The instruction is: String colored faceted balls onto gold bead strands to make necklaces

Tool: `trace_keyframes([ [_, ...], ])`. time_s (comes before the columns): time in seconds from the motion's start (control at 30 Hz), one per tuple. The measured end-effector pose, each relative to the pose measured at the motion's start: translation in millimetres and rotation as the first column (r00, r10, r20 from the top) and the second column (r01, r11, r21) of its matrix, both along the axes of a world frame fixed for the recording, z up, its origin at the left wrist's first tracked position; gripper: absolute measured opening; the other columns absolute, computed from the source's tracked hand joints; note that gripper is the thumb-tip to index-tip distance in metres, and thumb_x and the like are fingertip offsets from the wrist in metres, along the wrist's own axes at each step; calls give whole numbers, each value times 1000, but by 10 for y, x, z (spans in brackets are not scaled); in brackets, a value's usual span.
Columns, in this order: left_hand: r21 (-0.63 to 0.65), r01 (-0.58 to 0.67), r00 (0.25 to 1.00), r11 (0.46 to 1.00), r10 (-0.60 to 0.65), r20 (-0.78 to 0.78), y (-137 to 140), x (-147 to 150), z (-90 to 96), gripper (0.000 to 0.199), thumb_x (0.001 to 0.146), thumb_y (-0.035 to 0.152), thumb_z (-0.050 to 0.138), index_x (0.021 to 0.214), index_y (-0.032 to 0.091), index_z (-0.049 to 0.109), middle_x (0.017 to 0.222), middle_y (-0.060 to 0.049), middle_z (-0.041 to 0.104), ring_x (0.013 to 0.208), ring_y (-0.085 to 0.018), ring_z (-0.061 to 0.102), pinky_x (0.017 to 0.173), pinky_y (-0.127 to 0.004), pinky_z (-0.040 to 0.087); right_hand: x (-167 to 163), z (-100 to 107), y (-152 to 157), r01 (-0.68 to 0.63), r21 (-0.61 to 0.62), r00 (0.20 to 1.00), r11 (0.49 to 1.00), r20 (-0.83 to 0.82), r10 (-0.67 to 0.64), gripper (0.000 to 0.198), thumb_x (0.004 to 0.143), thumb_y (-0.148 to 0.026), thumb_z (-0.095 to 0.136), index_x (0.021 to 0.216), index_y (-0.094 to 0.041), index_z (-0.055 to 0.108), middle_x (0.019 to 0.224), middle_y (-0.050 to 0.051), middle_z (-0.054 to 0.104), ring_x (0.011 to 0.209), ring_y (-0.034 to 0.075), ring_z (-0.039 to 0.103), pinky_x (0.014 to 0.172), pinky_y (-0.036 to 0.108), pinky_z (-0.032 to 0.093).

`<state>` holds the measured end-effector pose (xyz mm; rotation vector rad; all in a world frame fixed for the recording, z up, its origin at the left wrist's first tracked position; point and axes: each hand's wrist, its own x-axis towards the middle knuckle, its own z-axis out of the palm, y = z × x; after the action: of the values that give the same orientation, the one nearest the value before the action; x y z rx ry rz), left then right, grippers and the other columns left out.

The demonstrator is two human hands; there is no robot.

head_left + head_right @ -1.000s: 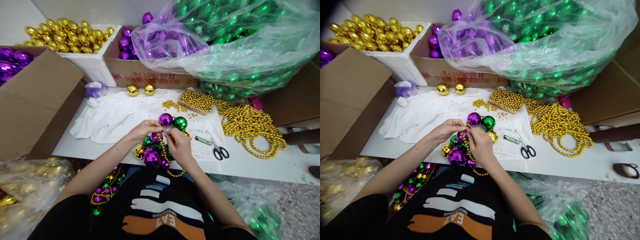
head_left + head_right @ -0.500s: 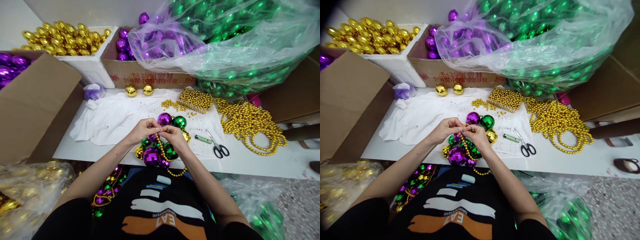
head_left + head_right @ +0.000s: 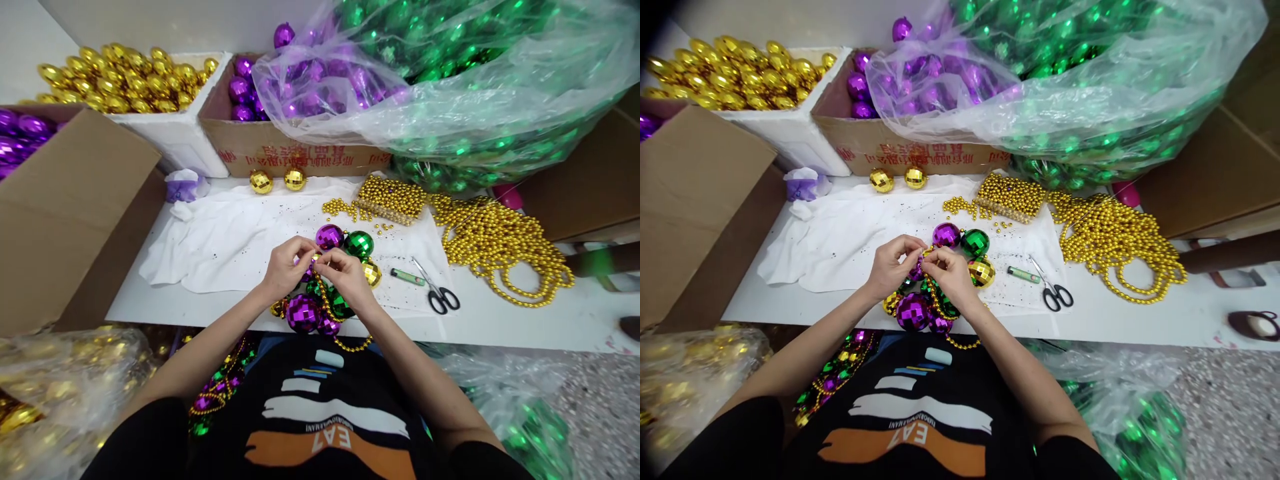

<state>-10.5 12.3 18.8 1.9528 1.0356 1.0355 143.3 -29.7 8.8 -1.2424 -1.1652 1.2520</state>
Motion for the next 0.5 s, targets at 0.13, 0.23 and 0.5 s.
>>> trace_keyframes([
  [0.13,-91,-28,998,995,34,56,-9,-8,2,14,93,29,57,86,17,61,98,-5,69,69,-10,57,67,-26,47,-7,17,48,36,-52,999,998,-37,-38,18,78,-37,65,74,-20,62,68,-1,52,60,12,42,56,26,33],
  [0.23,-30,-32,998,999,34,61,3,-11,11,14,93,28,58,84,17,62,99,-5,68,69,-9,56,66,-25,47,-32,19,107,68,-26,998,997,-15,-69,14,79,-34,63,82,-20,64,72,-1,57,64,12,46,60,26,36],
  [0.5,151,-57,998,987,50,45,32,-12,2,9,90,20,61,81,16,62,96,-4,66,66,-8,54,62,-23,47,-12,-34,205,121,105,991,987,49,-127,12,78,-30,65,72,-19,64,76,0,54,69,13,48,65,28,38],
])
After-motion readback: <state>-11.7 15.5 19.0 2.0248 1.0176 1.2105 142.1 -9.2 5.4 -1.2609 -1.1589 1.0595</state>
